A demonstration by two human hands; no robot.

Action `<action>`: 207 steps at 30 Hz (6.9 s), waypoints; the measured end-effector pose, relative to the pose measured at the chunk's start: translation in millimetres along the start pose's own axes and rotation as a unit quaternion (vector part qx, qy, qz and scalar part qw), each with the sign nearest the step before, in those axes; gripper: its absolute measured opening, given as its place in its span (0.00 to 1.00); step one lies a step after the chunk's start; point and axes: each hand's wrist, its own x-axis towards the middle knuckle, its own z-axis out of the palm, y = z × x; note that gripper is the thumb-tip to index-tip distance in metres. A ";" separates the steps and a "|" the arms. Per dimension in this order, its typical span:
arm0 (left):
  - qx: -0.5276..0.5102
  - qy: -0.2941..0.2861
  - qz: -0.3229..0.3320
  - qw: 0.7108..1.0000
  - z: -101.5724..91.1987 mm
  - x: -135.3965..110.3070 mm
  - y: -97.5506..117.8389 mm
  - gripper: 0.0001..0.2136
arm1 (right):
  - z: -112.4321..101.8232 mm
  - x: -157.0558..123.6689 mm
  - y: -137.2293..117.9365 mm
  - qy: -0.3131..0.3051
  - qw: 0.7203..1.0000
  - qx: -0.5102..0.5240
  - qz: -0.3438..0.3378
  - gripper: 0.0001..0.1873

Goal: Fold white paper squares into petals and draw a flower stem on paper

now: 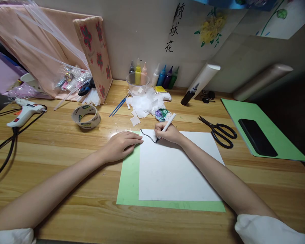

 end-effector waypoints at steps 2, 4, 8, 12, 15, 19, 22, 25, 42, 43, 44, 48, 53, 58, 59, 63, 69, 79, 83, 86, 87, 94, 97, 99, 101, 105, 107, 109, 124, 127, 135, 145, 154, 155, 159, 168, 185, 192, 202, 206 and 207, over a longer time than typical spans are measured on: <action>-0.001 -0.002 -0.002 1.000 -0.2 0.1 0.2 0.18 | -0.1 -0.1 0.0 0.012 1.000 0.001 -0.003 0.14; -0.002 -0.002 -0.002 1.000 -0.4 0.1 0.2 0.18 | -0.1 -0.1 0.5 0.015 1.000 -0.002 -0.006 0.14; 0.000 -0.003 0.000 1.000 0.0 -0.2 -0.3 0.18 | 0.2 0.2 1.7 0.005 1.000 -0.001 -0.006 0.14; -0.002 -0.006 -0.002 1.000 0.7 -0.8 -0.8 0.18 | 0.3 0.3 2.2 0.009 1.000 -0.013 -0.006 0.15; -0.002 -0.006 -0.004 1.000 0.5 -0.9 -0.4 0.18 | 0.1 0.2 2.5 0.001 1.000 -0.010 -0.005 0.15; 0.000 -0.005 -0.004 1.000 -0.3 -0.5 0.1 0.18 | 0.4 0.3 2.4 0.015 1.000 -0.010 -0.002 0.13; -0.001 -0.002 0.000 1.000 -0.3 -0.5 -0.2 0.18 | 0.7 0.3 2.0 0.011 1.000 -0.016 -0.004 0.13; -0.003 -0.001 0.000 1.000 0.1 -0.6 -0.3 0.18 | 0.2 -0.2 1.4 0.007 1.000 -0.015 -0.007 0.14; 0.067 0.015 0.028 0.997 3.8 -1.8 7.0 0.17 | 2.2 6.2 1.4 0.050 0.997 0.066 -0.009 0.14; 0.087 0.019 0.042 0.995 5.7 -1.9 9.5 0.17 | 2.0 6.7 1.9 0.052 0.997 0.062 -0.008 0.14; 0.108 0.023 0.058 0.992 7.6 -1.9 11.7 0.17 | 1.6 7.3 2.3 0.057 0.997 0.058 -0.008 0.15; 0.154 0.025 0.079 0.985 12.1 0.6 13.2 0.16 | -0.1 12.8 3.5 0.083 0.994 0.057 -0.037 0.16; 0.156 0.007 0.042 0.987 8.6 7.2 2.8 0.17 | -2.5 24.9 1.6 0.127 0.989 0.043 -0.059 0.15; 0.155 0.001 0.039 0.987 4.0 7.9 1.8 0.19 | -5.1 18.9 -12.1 0.132 0.989 0.000 -0.070 0.12; 0.152 0.002 0.036 0.988 3.4 7.2 2.4 0.19 | -4.9 15.3 -14.4 0.116 0.991 0.000 -0.070 0.12; 0.128 0.000 0.023 0.991 1.5 5.4 3.4 0.19 | 2.5 6.3 -14.1 0.060 0.996 0.062 -0.019 0.13; 0.071 0.006 0.003 0.997 0.9 5.1 -1.6 0.19 | 22.2 25.1 -3.8 0.141 0.988 0.061 -0.004 0.19; 0.010 0.027 -0.003 1.000 1.1 6.1 -7.9 0.19 | 25.4 28.8 -1.0 0.158 0.987 0.024 -0.018 0.18; 0.002 0.027 -0.003 1.000 1.3 6.4 -8.3 0.19 | 25.7 29.6 -1.2 0.164 0.986 0.005 -0.020 0.18; -0.001 0.024 -0.007 1.000 2.5 6.2 -9.2 0.20 | 26.7 31.1 -0.3 0.169 0.985 0.005 -0.019 0.19; -0.001 0.022 -0.009 1.000 2.8 6.2 -9.5 0.20 | 27.2 31.5 0.1 0.169 0.985 0.009 -0.017 0.19; -0.002 0.022 -0.015 1.000 3.1 6.4 -8.5 0.19 | 29.8 31.9 2.6 0.154 0.986 0.064 0.004 0.19; -0.003 0.025 -0.012 1.000 2.8 6.1 -8.2 0.20 | 29.7 31.9 2.6 0.152 0.986 0.065 0.006 0.19; -0.003 0.026 -0.011 1.000 2.7 6.0 -8.4 0.19 | 29.0 31.6 1.7 0.149 0.987 0.062 0.005 0.19; -0.003 0.025 -0.012 1.000 2.6 6.0 -8.6 0.19 | 27.9 31.0 0.3 0.147 0.988 0.050 0.003 0.18; -0.002 0.018 -0.012 1.000 2.0 6.5 -8.4 0.19 | 25.9 30.1 -1.3 0.148 0.989 0.024 -0.007 0.17; -0.001 0.018 -0.013 1.000 1.8 6.7 -8.3 0.19 | 25.2 30.2 -1.2 0.146 0.989 0.019 -0.012 0.17; -0.002 0.019 -0.013 1.000 2.1 6.8 -8.5 0.19 | 24.8 30.3 -1.3 0.146 0.989 0.015 -0.014 0.16; -0.010 0.027 -0.009 1.000 2.7 6.6 -10.0 0.19 | 20.8 28.3 -5.6 0.127 0.992 -0.004 -0.002 0.14; -0.009 0.025 -0.011 1.000 2.9 6.6 -9.8 0.19 | 20.0 27.9 -5.7 0.124 0.992 -0.005 -0.007 0.13; -0.010 0.025 -0.008 1.000 3.6 6.5 -10.4 0.19 | 18.2 27.6 -2.2 0.125 0.992 -0.003 -0.021 0.14; -0.010 0.025 -0.008 1.000 3.3 6.6 -10.5 0.20 | 16.6 27.6 -1.2 0.112 0.993 -0.029 -0.031 0.13; -0.012 0.030 -0.005 0.999 3.6 6.3 -10.8 0.20 | 16.8 26.3 -5.4 0.106 0.993 -0.039 -0.036 0.13; -0.012 0.030 -0.005 0.999 3.7 6.3 -10.8 0.20 | 16.7 26.4 -5.4 0.107 0.993 -0.043 -0.037 0.13; -0.011 0.031 -0.006 0.999 4.0 6.4 -10.8 0.20 | 14.7 27.1 -3.3 0.117 0.990 -0.056 -0.046 0.13; -0.013 0.024 -0.009 1.000 3.6 6.8 -10.9 0.20 | 8.9 27.0 -0.1 0.102 0.993 -0.048 -0.040 0.13; -0.015 0.018 -0.010 1.000 3.2 7.3 -10.9 0.20 | -2.3 22.9 6.5 0.005 0.998 0.009 -0.057 0.13; -0.010 0.021 -0.009 1.000 2.3 8.5 -10.1 0.20 | -5.2 21.9 4.3 -0.015 0.998 0.004 -0.054 0.14; -0.012 0.018 -0.012 1.000 2.1 8.4 -9.8 0.20 | -7.2 18.8 6.1 -0.028 0.997 0.051 -0.056 0.17; -0.012 0.019 -0.011 1.000 1.7 8.0 -9.8 0.20 | 5.1 20.3 2.2 0.069 0.993 0.085 -0.043 0.15; -0.012 0.018 -0.012 1.000 1.6 7.9 -9.8 0.20 | 8.8 20.8 0.7 0.081 0.993 0.077 -0.036 0.15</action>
